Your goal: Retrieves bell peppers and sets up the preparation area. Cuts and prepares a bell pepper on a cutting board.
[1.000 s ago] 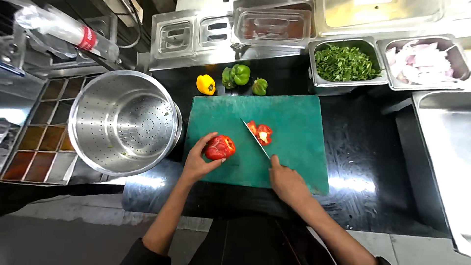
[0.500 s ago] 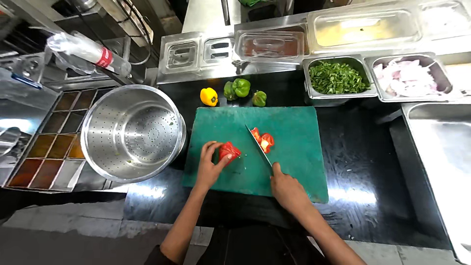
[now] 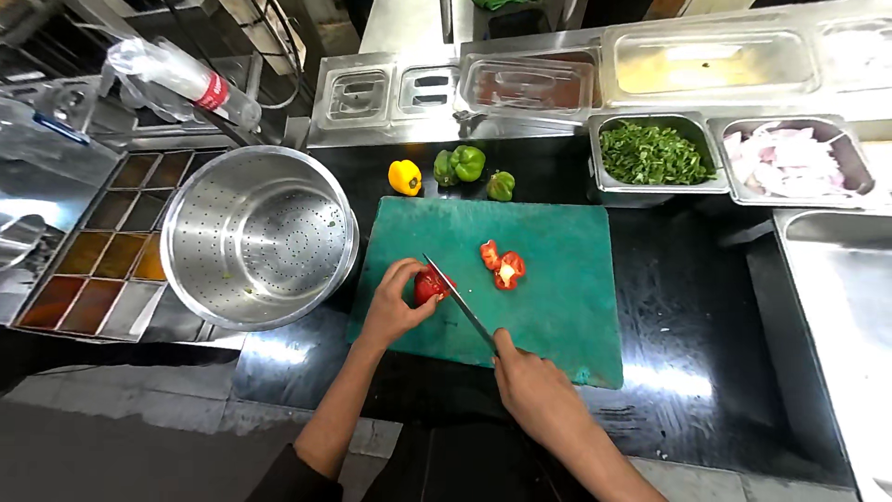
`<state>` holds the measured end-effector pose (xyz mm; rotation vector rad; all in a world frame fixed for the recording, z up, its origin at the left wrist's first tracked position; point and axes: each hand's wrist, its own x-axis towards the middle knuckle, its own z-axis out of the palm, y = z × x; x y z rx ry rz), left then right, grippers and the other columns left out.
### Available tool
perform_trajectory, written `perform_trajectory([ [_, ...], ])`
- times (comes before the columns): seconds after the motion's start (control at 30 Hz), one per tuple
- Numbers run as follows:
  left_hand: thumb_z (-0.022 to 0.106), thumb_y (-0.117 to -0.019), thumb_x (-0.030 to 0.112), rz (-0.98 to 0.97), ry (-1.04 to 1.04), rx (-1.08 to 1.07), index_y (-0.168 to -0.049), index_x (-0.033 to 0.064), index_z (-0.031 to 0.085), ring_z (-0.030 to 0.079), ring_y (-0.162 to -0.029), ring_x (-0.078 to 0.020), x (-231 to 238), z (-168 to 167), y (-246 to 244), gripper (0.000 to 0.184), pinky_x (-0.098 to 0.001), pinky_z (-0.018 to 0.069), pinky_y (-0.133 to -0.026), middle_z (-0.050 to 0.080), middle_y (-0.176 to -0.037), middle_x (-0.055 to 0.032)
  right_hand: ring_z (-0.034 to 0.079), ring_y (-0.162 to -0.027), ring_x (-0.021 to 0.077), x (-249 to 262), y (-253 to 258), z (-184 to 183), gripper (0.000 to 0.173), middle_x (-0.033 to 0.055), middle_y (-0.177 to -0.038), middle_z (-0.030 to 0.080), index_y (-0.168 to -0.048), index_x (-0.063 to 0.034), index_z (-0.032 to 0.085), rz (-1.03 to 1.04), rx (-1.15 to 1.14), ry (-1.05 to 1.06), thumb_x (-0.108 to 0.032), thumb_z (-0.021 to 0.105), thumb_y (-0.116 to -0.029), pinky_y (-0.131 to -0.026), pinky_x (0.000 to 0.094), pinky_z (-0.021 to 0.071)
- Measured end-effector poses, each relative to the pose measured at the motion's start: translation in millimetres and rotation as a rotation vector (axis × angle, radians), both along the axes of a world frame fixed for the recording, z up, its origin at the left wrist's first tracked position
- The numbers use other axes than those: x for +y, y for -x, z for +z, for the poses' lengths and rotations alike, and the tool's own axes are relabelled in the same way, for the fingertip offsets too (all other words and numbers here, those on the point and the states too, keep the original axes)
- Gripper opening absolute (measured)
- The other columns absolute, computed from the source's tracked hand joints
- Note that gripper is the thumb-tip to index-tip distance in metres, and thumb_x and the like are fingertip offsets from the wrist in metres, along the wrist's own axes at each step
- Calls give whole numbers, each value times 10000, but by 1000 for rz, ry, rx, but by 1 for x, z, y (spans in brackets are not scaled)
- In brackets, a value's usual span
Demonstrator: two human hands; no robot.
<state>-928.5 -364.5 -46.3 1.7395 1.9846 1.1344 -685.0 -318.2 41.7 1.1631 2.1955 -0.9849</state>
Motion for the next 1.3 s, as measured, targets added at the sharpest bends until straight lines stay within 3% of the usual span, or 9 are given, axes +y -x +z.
perform_trajectory([
  [0.37, 832, -743, 179, -32, -6, 52, -1055, -11, 687, 662, -1119, -265, 6, 4, 3, 393, -434, 559, -966, 664, -1187, -180, 696, -1026, 383, -2, 21, 6, 318, 192, -1109, 667, -1403, -107, 416, 19, -63, -23, -136, 363, -1090, -817, 505, 559],
  [0.53, 834, -745, 187, -36, -3, 51, -1052, -23, 693, 666, -1104, -267, 5, 4, 2, 398, -424, 559, -961, 658, -1197, -194, 716, -900, 356, 14, 57, -15, 271, 156, -951, 682, -1334, -93, 452, -14, 124, -130, -133, 459, -1066, -732, 489, 572],
  [0.67, 827, -746, 224, -44, -12, 49, -1033, 3, 696, 659, -1098, -228, 4, 2, 6, 385, -384, 553, -959, 663, -1177, -161, 720, -827, 355, 21, 76, -24, 264, 146, -907, 685, -1326, -95, 473, -19, 216, -207, -142, 483, -1066, -671, 493, 575],
  [0.9, 832, -740, 204, -22, -21, 47, -1044, 12, 705, 662, -1107, -241, 4, 1, 1, 381, -397, 563, -946, 671, -1170, -159, 700, -1012, 373, 5, 38, 2, 298, 187, -1083, 667, -1385, -106, 421, 43, -60, -47, -140, 381, -1091, -813, 497, 562],
  [1.13, 833, -739, 212, -38, -11, 37, -1041, -1, 698, 658, -1118, -256, 3, 0, 7, 393, -412, 553, -962, 660, -1193, -179, 720, -854, 362, 18, 76, -27, 295, 156, -940, 687, -1346, -91, 446, -9, 160, -176, -127, 493, -1057, -697, 501, 577],
  [1.2, 841, -734, 222, -32, -11, 28, -1044, 5, 701, 669, -1083, -245, 3, -1, 10, 403, -408, 565, -942, 665, -1177, -167, 718, -866, 358, 16, 71, -26, 296, 151, -944, 681, -1359, -109, 435, 7, 142, -158, -149, 471, -1068, -709, 497, 577],
  [1.3, 834, -729, 192, 6, -4, -3, -1057, 5, 699, 675, -1067, -250, 4, -2, 6, 401, -424, 573, -928, 666, -1186, -164, 704, -988, 378, 8, 46, -6, 317, 178, -1045, 679, -1398, -117, 406, 36, -5, -54, -153, 402, -1084, -800, 514, 566],
])
